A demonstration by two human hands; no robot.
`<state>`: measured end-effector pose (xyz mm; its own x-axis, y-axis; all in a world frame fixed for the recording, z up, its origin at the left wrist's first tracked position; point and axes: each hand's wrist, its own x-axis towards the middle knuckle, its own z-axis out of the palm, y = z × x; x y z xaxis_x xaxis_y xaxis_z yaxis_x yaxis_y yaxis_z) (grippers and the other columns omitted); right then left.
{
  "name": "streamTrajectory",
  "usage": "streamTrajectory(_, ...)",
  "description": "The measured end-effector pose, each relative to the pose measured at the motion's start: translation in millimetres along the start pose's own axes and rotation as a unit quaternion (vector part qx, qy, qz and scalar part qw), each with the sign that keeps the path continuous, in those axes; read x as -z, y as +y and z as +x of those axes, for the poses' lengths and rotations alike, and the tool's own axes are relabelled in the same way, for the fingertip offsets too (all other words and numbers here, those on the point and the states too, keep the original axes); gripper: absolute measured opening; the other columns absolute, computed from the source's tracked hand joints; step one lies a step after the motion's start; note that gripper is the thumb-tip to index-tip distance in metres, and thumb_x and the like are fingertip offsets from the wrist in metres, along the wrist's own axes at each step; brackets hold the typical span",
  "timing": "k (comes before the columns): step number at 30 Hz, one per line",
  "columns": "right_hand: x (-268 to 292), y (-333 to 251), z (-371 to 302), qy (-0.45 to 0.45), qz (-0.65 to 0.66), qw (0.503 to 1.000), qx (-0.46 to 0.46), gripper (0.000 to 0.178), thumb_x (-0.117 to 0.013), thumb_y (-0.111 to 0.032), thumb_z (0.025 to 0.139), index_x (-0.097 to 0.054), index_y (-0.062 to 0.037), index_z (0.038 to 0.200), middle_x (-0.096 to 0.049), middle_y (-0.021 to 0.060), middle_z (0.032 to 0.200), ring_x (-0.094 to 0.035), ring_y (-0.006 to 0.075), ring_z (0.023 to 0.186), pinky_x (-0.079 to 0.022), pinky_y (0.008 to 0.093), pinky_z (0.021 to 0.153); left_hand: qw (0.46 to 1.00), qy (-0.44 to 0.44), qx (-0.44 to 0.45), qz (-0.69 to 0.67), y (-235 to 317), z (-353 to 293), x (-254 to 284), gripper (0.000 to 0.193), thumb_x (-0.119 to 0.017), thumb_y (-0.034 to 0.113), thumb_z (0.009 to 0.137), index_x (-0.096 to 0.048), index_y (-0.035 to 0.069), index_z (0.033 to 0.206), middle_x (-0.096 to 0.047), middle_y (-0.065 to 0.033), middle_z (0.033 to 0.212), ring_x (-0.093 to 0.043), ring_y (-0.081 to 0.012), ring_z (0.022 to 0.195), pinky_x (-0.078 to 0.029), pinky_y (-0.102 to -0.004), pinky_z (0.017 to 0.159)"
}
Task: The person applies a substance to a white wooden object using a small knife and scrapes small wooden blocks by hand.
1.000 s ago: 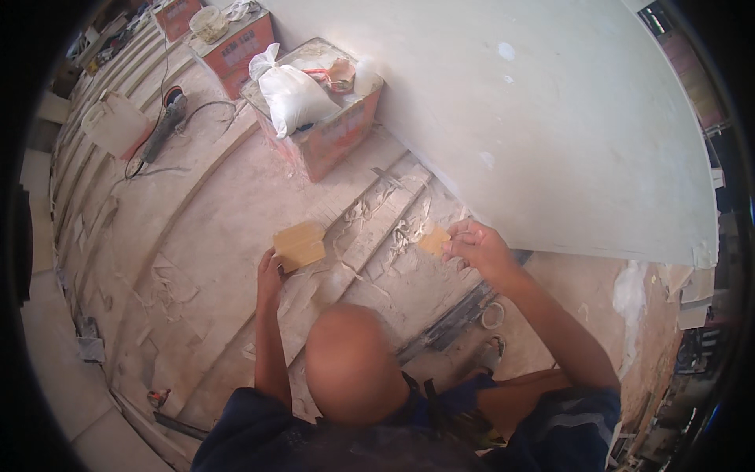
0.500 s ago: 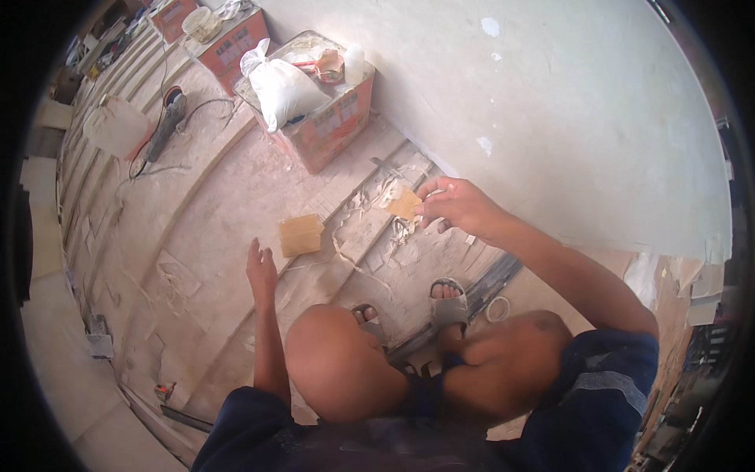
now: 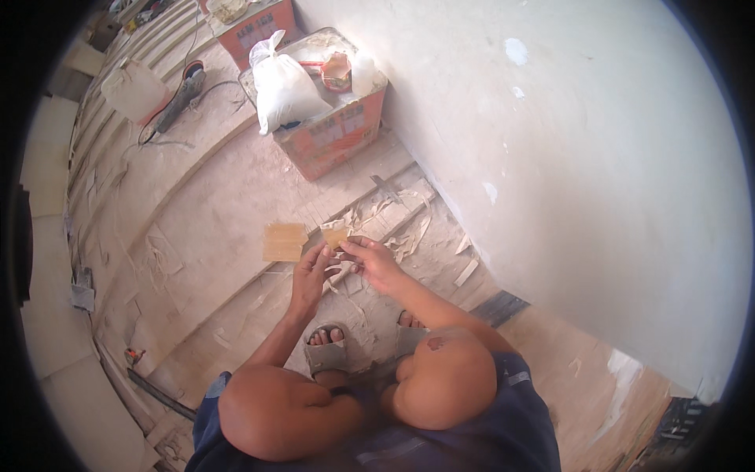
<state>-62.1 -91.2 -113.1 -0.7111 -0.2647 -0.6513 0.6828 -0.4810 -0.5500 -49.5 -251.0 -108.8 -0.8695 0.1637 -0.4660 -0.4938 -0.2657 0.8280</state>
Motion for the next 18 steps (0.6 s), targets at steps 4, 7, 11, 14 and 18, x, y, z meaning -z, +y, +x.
streamTrajectory(4, 10, 7, 13, -0.001, -0.110, 0.994, 0.023, 0.028, -0.066, -0.027, 0.084, -0.060, -0.0067, 0.102, -0.059, -0.0022, 0.088, -0.053, 0.0063, 0.073, -0.040, 0.0217, 0.062, 0.997, 0.080, -0.004, -0.021, -19, 8, -7, 0.026, -0.058, 0.020, 0.091, -0.060, 0.001, 0.109, -0.061, -0.0050, 0.095, -0.058, -0.0110, 0.087, -0.052, -0.0257, 0.073)
streamTrajectory(7, 30, -11, 32, 0.044, -0.330, 0.934, 0.132, 0.035, -0.066, -0.033, 0.084, -0.061, -0.0039, 0.103, -0.060, 0.0030, 0.087, -0.056, 0.0143, 0.078, -0.045, 0.0295, 0.066, 0.996, 0.086, -0.004, -0.014, -23, 13, -3, 0.018, -0.057, 0.018, 0.092, -0.059, 0.003, 0.101, -0.058, -0.0032, 0.095, -0.056, -0.0109, 0.088, -0.053, -0.0283, 0.074)
streamTrajectory(11, 77, -68, 64, 0.250, -0.628, 0.659, 0.330, 0.038, -0.064, -0.032, 0.082, -0.063, -0.0001, 0.103, -0.060, 0.0180, 0.096, -0.060, 0.0330, 0.088, -0.048, 0.0416, 0.077, 0.997, 0.075, 0.003, -0.025, -17, 11, -6, 0.013, -0.055, 0.016, 0.093, -0.056, 0.004, 0.097, -0.057, -0.0040, 0.097, -0.056, -0.0118, 0.088, -0.055, -0.0323, 0.077)
streamTrajectory(14, 91, -85, 74, 0.269, -0.711, 0.589, 0.276, 0.032, -0.063, -0.028, 0.082, -0.065, -0.0014, 0.101, -0.058, 0.0201, 0.100, -0.059, 0.0355, 0.090, -0.047, 0.0434, 0.080, 0.996, 0.047, 0.018, -0.069, -13, 2, -2, 0.010, -0.051, 0.013, 0.093, -0.053, 0.004, 0.099, -0.057, -0.0064, 0.100, -0.058, -0.0156, 0.092, -0.056, -0.0348, 0.078)
streamTrajectory(18, 94, -84, 85, 0.248, -0.763, 0.564, 0.195, 0.028, -0.063, -0.026, 0.081, -0.067, -0.0034, 0.097, -0.057, 0.0201, 0.099, -0.059, 0.0359, 0.091, -0.046, 0.0448, 0.080, 0.996, 0.027, 0.026, -0.087, 1, -11, -1, 0.013, -0.048, 0.009, 0.093, -0.049, 0.003, 0.105, -0.057, -0.0086, 0.102, -0.060, -0.0218, 0.096, -0.055, -0.0369, 0.079)
